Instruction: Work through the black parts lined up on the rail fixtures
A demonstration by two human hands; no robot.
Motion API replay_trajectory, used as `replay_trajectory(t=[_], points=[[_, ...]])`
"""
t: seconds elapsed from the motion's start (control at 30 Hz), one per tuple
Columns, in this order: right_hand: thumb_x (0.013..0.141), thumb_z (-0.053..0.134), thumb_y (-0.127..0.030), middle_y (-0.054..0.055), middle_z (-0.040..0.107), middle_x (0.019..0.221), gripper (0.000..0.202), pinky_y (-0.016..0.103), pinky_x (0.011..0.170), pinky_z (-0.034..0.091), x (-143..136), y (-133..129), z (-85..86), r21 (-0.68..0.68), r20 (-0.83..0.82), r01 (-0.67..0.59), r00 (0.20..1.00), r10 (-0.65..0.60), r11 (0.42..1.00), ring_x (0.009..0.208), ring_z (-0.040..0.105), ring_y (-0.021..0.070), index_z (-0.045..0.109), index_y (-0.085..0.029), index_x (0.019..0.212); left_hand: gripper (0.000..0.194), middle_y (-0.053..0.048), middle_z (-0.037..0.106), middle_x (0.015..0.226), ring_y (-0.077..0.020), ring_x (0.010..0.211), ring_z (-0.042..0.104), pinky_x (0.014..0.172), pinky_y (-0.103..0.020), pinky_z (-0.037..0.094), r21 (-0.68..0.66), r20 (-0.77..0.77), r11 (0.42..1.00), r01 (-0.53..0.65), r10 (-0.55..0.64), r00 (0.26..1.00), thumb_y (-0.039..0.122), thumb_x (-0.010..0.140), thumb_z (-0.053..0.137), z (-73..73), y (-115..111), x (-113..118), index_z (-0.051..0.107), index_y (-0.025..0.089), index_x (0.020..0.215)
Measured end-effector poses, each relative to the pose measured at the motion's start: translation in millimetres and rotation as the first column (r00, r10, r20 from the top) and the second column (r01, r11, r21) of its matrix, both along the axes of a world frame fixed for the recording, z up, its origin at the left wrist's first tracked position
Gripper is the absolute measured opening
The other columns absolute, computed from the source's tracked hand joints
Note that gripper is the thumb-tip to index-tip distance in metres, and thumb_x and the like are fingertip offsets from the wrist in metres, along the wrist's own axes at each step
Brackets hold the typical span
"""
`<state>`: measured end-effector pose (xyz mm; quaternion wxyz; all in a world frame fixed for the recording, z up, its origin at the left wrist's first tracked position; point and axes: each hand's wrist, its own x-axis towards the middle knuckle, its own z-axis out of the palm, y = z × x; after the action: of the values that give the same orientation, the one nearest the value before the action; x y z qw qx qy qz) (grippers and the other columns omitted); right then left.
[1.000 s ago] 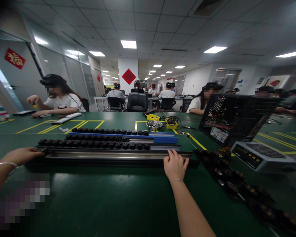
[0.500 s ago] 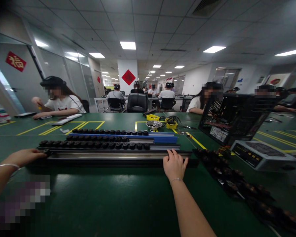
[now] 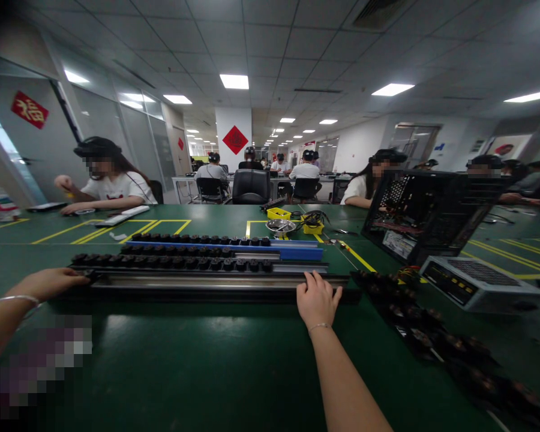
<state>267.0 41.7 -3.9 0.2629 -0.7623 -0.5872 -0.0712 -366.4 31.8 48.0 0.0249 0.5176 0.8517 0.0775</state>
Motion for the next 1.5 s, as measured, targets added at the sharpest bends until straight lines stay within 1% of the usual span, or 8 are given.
replay_trajectory(t=[0.03,0.13,0.33,0.5,0.6,0.73,1.03,1.5], points=[[0.083,0.033,-0.028,0.002,0.049,0.134,0.046,0.055,0.107,0.011,0,0,-0.4,0.003,-0.001,0.001,1.0,-0.001,1.0,0.117,0.043,0.0233,0.055,-0.025,0.123,0.058,-0.015,0.068,0.097,-0.0312,0.087,0.061,0.073,-0.035,0.046,-0.045,0.005,0.998,-0.032,0.032,0.999,0.059,0.06,0.051,1.6,0,2,0.071,0.015,0.092],[0.083,0.033,-0.028,0.003,0.049,0.134,0.046,0.055,0.107,0.011,0,0,-0.7,0.004,-0.011,-0.002,1.0,0.002,1.0,0.117,0.043,0.0238,0.055,-0.024,0.122,0.059,-0.013,0.066,0.104,-0.0299,0.094,0.06,0.076,-0.033,0.045,-0.113,0.0,0.993,-0.037,0.037,0.999,0.06,0.063,0.049,6.6,-2,10,0.069,0.016,0.098],[0.084,0.031,-0.029,0.003,0.048,0.135,0.047,0.054,0.108,0.009,0,-1,1.2,-0.009,-0.02,-0.007,1.0,0.007,1.0,0.118,0.041,0.0241,0.056,-0.024,0.123,0.061,-0.013,0.066,0.104,-0.0302,0.095,0.06,0.077,-0.033,0.044,-0.125,-0.009,0.992,-0.003,0.002,1.0,0.06,0.064,0.048,12.8,-5,23,0.068,0.015,0.1],[0.084,0.029,-0.029,0.002,0.047,0.135,0.047,0.054,0.108,0.009,-1,-2,2.3,-0.017,-0.018,-0.009,1.0,0.009,1.0,0.119,0.041,0.0235,0.055,-0.024,0.123,0.058,-0.012,0.066,0.106,-0.0304,0.096,0.059,0.078,-0.033,0.044,-0.153,-0.025,0.988,-0.018,0.014,1.0,0.058,0.064,0.049,16.9,-7,30,0.068,0.017,0.101],[0.084,0.03,-0.029,0.002,0.048,0.135,0.047,0.055,0.108,0.009,0,-2,2.9,-0.021,-0.019,-0.011,1.0,0.01,1.0,0.119,0.041,0.0237,0.055,-0.024,0.123,0.059,-0.012,0.065,0.108,-0.03,0.098,0.059,0.079,-0.033,0.044,-0.157,-0.012,0.987,-0.023,0.021,1.0,0.059,0.066,0.048,17.1,-9,29,0.067,0.017,0.103],[0.084,0.03,-0.029,0.002,0.047,0.135,0.047,0.055,0.108,0.01,0,-1,2.9,-0.026,-0.007,-0.008,1.0,0.008,1.0,0.119,0.042,0.0242,0.054,-0.024,0.124,0.057,-0.012,0.066,0.104,-0.0303,0.095,0.059,0.078,-0.034,0.044,-0.141,0.003,0.99,-0.023,0.023,1.0,0.059,0.065,0.05,16.9,-10,30,0.068,0.017,0.099],[0.084,0.032,-0.029,0.001,0.048,0.134,0.045,0.055,0.106,0.014,-2,-1,2.6,-0.009,0.045,0.027,0.999,-0.027,1.0,0.111,0.048,0.0239,0.056,-0.025,0.122,0.055,-0.011,0.066,0.104,-0.0294,0.097,0.059,0.079,-0.033,0.043,-0.162,-0.03,0.987,0.009,-0.014,0.999,0.057,0.065,0.046,17.7,-9,40,0.068,0.018,0.098],[0.084,0.032,-0.029,0.002,0.047,0.136,0.046,0.054,0.108,0.01,-3,-2,4.7,-0.035,0.002,0.013,1.0,-0.013,0.999,0.115,0.044,0.0239,0.054,-0.025,0.124,0.055,-0.011,0.066,0.103,-0.0292,0.097,0.058,0.079,-0.032,0.042,-0.145,-0.015,0.989,0.038,-0.04,0.999,0.059,0.063,0.048,14.5,-4,44,0.069,0.019,0.094]])
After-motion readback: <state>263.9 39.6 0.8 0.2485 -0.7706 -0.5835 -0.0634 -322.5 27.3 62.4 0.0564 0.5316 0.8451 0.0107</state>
